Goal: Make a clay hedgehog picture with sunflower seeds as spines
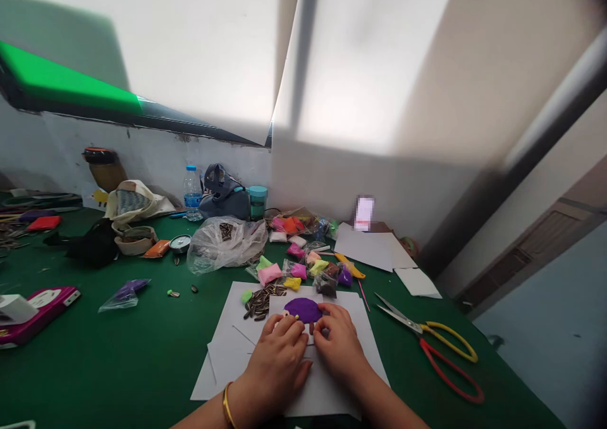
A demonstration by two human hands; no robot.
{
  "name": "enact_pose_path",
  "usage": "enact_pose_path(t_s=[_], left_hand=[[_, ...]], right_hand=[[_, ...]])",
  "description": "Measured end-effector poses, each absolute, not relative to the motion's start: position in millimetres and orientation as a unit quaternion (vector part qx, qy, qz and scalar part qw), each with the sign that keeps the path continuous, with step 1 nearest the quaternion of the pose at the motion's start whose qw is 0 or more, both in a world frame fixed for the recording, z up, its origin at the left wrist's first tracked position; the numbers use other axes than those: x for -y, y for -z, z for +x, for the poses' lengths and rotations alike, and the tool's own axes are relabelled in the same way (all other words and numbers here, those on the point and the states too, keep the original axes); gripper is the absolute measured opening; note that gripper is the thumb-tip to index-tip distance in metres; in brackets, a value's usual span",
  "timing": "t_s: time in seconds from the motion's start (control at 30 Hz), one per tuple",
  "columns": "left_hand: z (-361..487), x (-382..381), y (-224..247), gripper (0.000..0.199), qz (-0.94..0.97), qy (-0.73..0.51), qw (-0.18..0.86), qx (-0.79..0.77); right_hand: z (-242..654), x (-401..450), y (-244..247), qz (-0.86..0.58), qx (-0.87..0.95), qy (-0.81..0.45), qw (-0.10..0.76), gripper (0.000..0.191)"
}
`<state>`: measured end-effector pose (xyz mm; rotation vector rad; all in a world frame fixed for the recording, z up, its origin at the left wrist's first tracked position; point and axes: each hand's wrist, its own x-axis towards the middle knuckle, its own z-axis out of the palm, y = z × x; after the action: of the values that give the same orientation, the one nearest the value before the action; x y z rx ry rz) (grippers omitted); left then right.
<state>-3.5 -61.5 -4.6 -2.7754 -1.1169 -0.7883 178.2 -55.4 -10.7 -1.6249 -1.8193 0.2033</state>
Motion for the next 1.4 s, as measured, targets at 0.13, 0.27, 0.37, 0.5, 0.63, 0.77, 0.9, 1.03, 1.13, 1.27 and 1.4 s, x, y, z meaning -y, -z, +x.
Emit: enact_pose_path(t_s=[0.13, 0.27, 0.37, 0.5, 0.63, 0.77, 0.9, 1.03, 1.13, 1.27, 1.4], left_hand=[[-2.6, 58.9, 12.3, 0.047, -0.889, 0.275, 0.045, 0.364], [-2.3, 57.6, 17.6, 0.049, -0.884, 0.283, 0.055, 0.368], [-2.0, 57.8, 19.0, 0.049, -0.882, 0.283, 0.055, 0.372], [-1.3, 57.3, 18.9, 0.049, -0.883, 0.281, 0.053, 0.372], [-0.5, 56.5, 19.1, 0.048, -0.885, 0.278, 0.055, 0.37], [-0.6, 57.1, 18.2, 0.047, -0.889, 0.27, 0.069, 0.364], [-2.0, 58.8, 12.6, 0.046, -0.893, 0.256, 0.089, 0.36], [-2.8, 58.6, 5.3, 0.045, -0.892, 0.259, 0.097, 0.357], [-2.3, 58.3, 2.3, 0.044, -0.892, 0.259, 0.099, 0.357], [-1.6, 58.6, 3.5, 0.043, -0.89, 0.261, 0.106, 0.359], [-1.8, 58.2, 5.5, 0.043, -0.889, 0.266, 0.11, 0.356]], right_hand=[[177.9, 56.5, 12.1, -0.63, 0.693, -0.083, 0.341, 0.017], [177.9, 56.9, 12.1, -0.633, 0.696, -0.086, 0.326, 0.017], [177.7, 57.6, 11.8, -0.634, 0.698, -0.087, 0.322, 0.017], [177.6, 58.3, 13.2, -0.637, 0.696, -0.089, 0.32, 0.017], [177.7, 58.1, 14.0, -0.63, 0.7, -0.09, 0.324, 0.018], [178.1, 57.8, 9.4, -0.634, 0.696, -0.125, 0.313, 0.018], [182.5, 58.1, 5.0, -0.626, 0.697, -0.163, 0.309, 0.023], [190.0, 59.2, 6.5, -0.604, 0.701, -0.184, 0.333, 0.028], [192.5, 60.1, 7.9, -0.596, 0.704, -0.187, 0.338, 0.029], [191.3, 60.5, 7.9, -0.592, 0.711, -0.177, 0.337, 0.029], [190.0, 60.3, 8.0, -0.592, 0.715, -0.171, 0.331, 0.03]])
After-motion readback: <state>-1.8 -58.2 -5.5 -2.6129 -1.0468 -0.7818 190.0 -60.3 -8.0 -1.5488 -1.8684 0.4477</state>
